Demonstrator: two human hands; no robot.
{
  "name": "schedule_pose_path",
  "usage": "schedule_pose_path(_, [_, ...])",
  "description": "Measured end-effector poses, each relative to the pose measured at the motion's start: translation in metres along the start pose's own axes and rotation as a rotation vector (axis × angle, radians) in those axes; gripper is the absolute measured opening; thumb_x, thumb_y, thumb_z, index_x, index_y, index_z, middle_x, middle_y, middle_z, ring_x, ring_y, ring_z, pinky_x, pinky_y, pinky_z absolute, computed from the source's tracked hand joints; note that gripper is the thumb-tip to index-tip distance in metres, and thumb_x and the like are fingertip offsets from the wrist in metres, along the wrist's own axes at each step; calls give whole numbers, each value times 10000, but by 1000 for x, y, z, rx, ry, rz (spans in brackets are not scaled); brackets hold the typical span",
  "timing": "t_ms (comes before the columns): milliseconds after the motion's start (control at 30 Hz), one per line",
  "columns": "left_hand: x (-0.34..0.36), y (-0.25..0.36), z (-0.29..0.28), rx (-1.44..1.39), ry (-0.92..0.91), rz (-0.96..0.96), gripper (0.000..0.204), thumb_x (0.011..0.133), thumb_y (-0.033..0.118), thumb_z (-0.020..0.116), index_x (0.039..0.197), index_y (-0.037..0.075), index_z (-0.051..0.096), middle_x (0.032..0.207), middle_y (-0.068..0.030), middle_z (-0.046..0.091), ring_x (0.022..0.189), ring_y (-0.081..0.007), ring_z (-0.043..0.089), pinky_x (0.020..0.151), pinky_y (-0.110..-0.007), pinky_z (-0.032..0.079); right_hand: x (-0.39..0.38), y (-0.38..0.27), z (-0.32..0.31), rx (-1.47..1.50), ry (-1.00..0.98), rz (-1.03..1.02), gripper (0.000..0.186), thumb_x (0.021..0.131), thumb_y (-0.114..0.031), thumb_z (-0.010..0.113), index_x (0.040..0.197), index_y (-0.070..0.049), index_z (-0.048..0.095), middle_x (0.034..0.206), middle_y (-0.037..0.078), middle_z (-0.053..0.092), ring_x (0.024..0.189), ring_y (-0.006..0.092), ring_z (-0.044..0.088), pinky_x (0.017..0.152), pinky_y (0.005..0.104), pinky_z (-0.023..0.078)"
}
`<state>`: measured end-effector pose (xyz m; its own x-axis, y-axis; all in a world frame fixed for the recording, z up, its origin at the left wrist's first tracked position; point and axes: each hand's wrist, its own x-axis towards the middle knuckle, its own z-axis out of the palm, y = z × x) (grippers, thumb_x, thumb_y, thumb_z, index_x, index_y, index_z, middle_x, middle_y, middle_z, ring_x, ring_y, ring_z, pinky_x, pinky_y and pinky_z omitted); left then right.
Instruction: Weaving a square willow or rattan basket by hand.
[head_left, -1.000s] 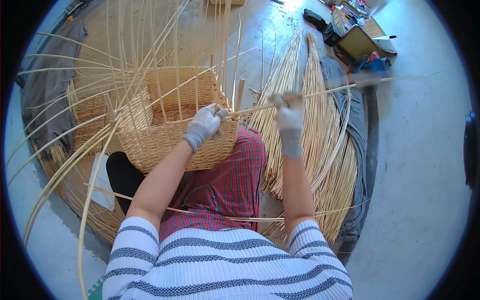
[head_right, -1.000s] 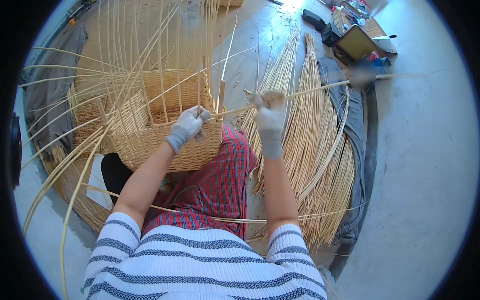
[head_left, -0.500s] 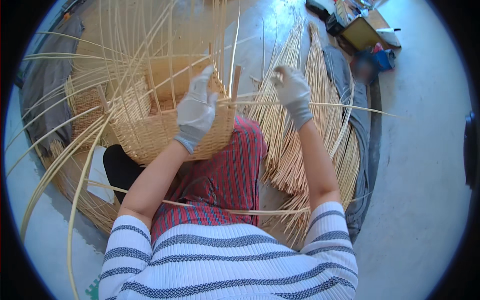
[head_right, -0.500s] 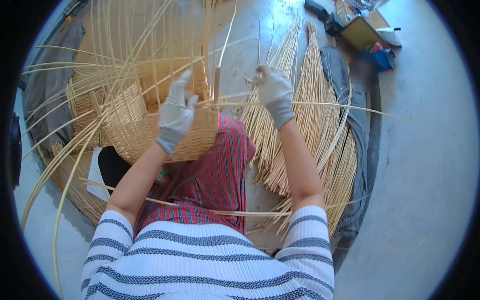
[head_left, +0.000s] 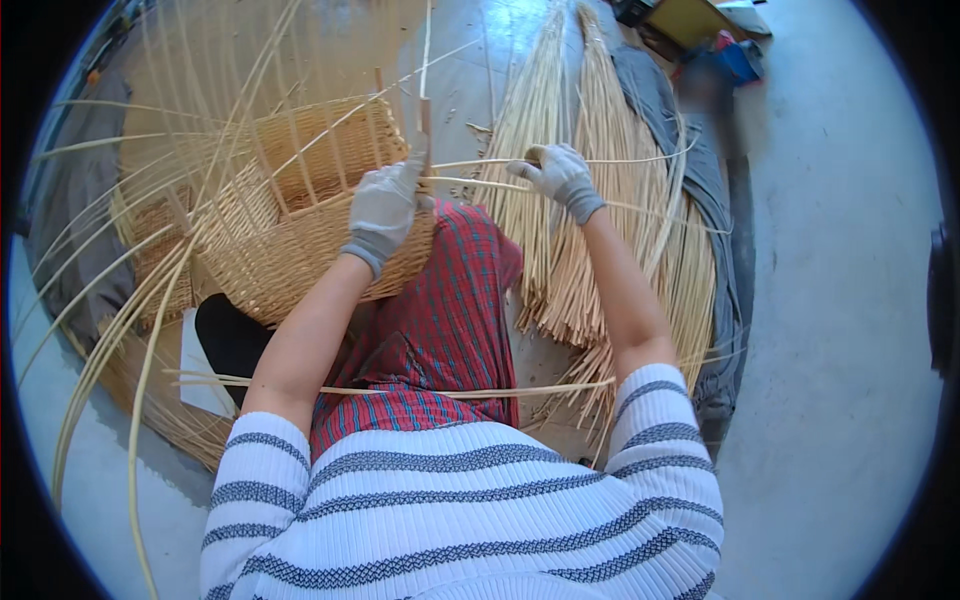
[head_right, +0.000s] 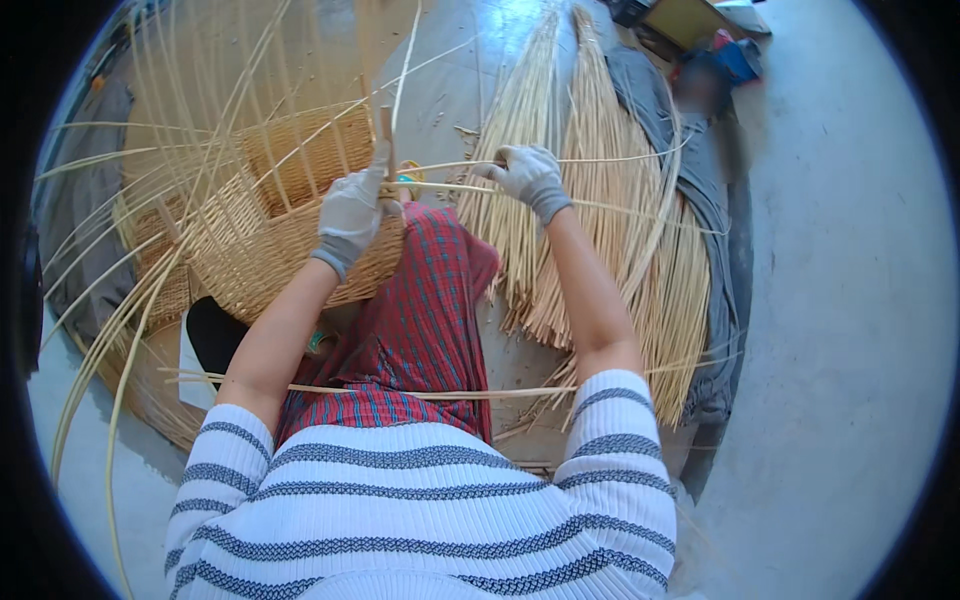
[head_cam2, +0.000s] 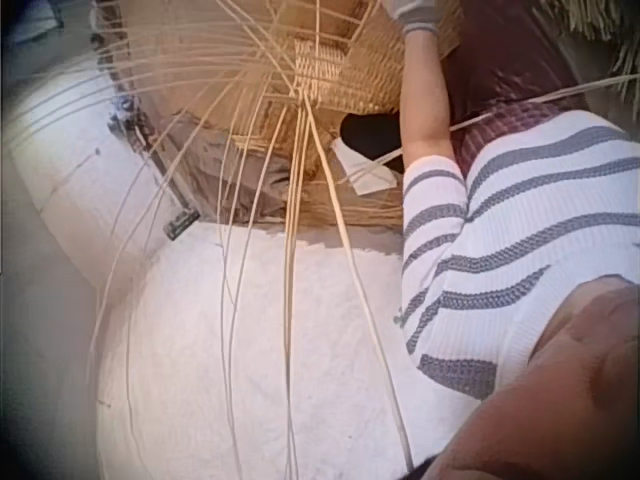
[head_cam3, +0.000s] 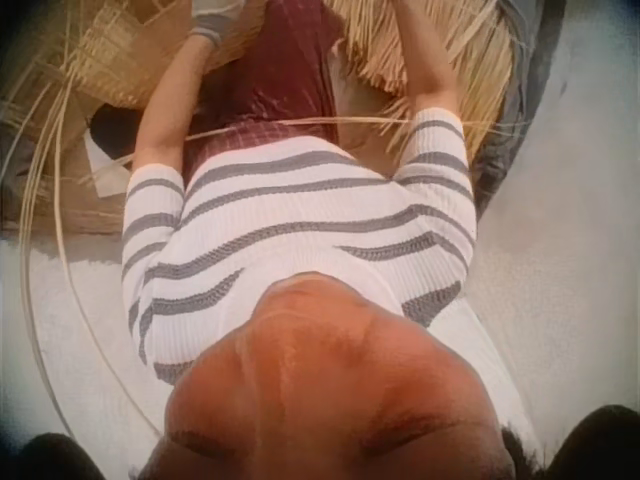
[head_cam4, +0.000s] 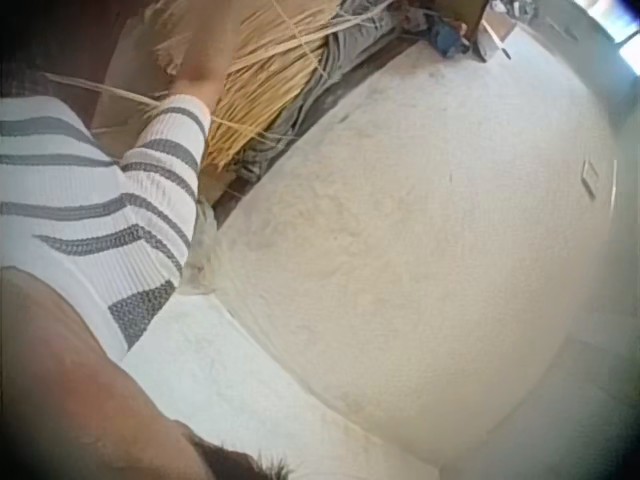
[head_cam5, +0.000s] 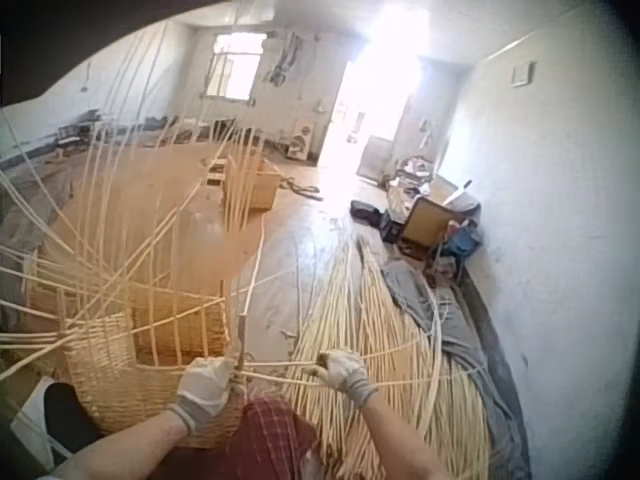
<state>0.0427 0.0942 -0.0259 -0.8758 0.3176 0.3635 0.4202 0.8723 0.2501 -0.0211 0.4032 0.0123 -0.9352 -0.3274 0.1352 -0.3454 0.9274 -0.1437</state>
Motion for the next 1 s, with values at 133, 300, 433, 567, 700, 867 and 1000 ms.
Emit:
schedule_pose_path(133, [3,3,-1,-11,-33,-71,1031,869,207,769,1699,144,161,1205,-142,679,1038,-340,655,930,-467,489,-27,-48,-100,-330,-40,-221,328,929,-445,720,873,-125,769,766,45,710,901,243,708,840,398,536])
schedule_pose_path(300, [8,27,-20,153,-142,-74,603,926,171,703,1482,66,497,1124,-118,722,1042,-283,693,888,-431,515,-2,-157,-117,22,-213,-1000,165,964,-251,639,996,-119,734,879,52,715,948,221,703,851,349,571])
schedule_pose_path(433, [-5,41,-50,-413,126,38,436,998,197,661,1389,40,549,1133,-100,721,1093,-275,693,992,-449,528,33,-184,-91,397,180,-701,254,928,-306,653,1067,-97,689,953,121,704,1003,287,698,918,442,546])
schedule_pose_path(567, [-32,-1,-67,-1426,519,-305,308,1069,223,619,1295,14,600,1142,-82,719,1143,-268,692,1095,-467,542,48,-173,-55,692,435,-112,519,897,-503,728,1179,-70,679,1108,177,710,1098,326,689,1001,471,525])
schedule_pose_path(700, [-51,-68,-63,-1626,705,-806,260,1084,244,619,1102,-13,655,740,-48,651,756,-227,710,851,-389,620,51,-151,-19,692,-247,192,790,710,-549,916,1192,22,660,1079,194,724,1016,330,699,920,412,542])
schedule_pose_path(867, [-2,-80,-101,-950,457,-640,286,1067,285,655,1025,3,677,735,-39,635,722,-181,683,789,-365,598,58,-149,3,537,-356,239,763,668,-507,929,1187,-4,687,1142,218,729,1094,339,708,957,416,556])
schedule_pose_path(1000, [124,-24,-121,-246,399,134,386,992,303,719,1223,-3,681,1169,-161,694,1052,-282,691,905,-400,546,55,-170,17,457,63,331,534,764,-451,863,1043,-16,728,975,209,752,961,356,741,867,430,582])
